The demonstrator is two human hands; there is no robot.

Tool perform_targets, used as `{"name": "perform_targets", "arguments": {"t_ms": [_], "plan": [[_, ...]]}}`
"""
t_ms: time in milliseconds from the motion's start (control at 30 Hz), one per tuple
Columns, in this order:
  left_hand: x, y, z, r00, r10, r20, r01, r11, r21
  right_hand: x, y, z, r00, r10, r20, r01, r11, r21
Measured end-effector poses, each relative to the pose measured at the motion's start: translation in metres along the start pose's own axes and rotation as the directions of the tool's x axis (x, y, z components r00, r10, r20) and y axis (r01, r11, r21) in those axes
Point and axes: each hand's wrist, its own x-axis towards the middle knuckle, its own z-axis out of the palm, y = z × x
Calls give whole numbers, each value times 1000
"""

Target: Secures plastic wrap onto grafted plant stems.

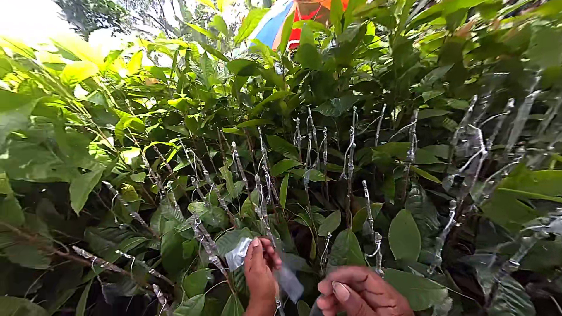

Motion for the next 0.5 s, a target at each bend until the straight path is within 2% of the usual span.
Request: {"name": "perform_targets", "arguments": {"t_ms": [67,133,233,300,400,467,500], "plan": [[2,0,-9,987,67,-145,-62,997,34,2,-2,-8,1000,-24,-13,24,999,-40],[2,-3,-22,977,112,-180,-88,987,136,4,-3,-15,999,-37,-27,36,998,-48],[-7,-8,-34,999,4,31,-16,921,389,6,-3,-19,999,-32,-28,30,998,-51],[-11,-13,-32,977,-43,209,-71,859,508,6,-2,-17,999,-27,-23,26,998,-55],[-19,-11,-16,880,-155,449,-159,795,585,4,-3,-12,999,-31,-21,30,997,-73],[-10,-7,-3,799,-281,531,-161,751,640,3,-3,-10,999,-45,-18,43,995,-89],[0,-7,3,786,-302,539,-156,747,646,2,-3,-10,999,-48,-19,46,995,-94]]}}
